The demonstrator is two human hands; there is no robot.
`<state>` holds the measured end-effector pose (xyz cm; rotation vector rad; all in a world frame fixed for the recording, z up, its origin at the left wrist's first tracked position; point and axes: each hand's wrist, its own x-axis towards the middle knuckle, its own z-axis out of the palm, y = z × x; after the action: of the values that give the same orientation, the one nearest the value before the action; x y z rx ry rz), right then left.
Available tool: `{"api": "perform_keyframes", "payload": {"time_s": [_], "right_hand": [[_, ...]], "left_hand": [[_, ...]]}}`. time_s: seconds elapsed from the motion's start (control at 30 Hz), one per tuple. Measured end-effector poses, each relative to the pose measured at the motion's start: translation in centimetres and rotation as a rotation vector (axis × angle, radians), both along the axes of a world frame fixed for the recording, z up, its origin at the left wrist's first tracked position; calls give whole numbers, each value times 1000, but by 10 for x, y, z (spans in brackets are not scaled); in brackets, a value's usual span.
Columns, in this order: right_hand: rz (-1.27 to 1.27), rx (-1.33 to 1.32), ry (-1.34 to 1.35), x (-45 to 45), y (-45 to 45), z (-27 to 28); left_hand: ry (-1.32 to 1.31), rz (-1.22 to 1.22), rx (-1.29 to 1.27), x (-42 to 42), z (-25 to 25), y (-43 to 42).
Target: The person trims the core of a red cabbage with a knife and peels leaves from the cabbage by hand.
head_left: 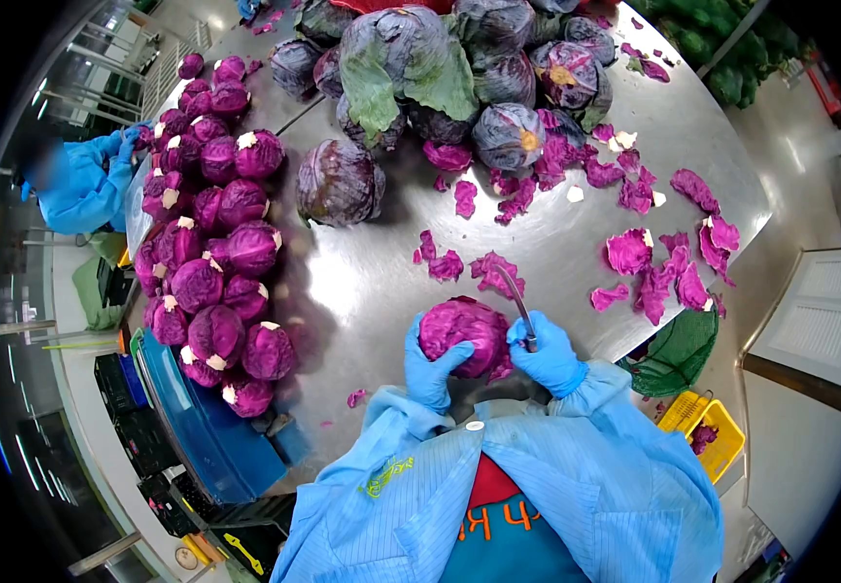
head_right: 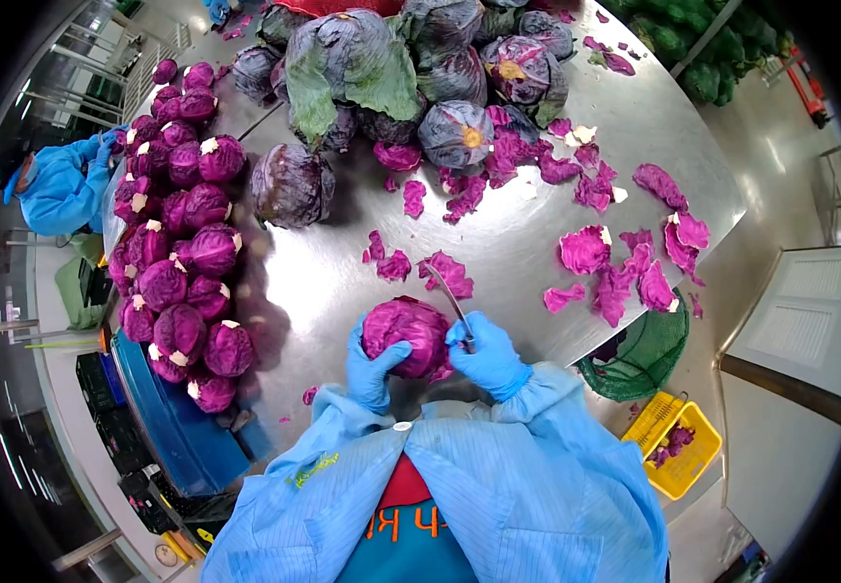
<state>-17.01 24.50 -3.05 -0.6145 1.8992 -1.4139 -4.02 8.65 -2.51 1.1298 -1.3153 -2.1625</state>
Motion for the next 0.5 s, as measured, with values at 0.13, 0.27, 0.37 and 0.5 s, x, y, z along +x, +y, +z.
{"api": "perform_keyframes", "payload": {"time_s": [0.13,0.27,0.37,0.5], "right_hand": [[-77,294,567,-46,64,-30],[-419,238,736,-92,93,-18],[-360,79,476,-81,77,5],[-191,-38,-411,-30,31,0]], "left_hand": [[156,-29,531,11,1,-14],[143,-27,881,6,17,-1],[99,-7,971,-4,15,11],[44,17,803,-15,6,19]]}}
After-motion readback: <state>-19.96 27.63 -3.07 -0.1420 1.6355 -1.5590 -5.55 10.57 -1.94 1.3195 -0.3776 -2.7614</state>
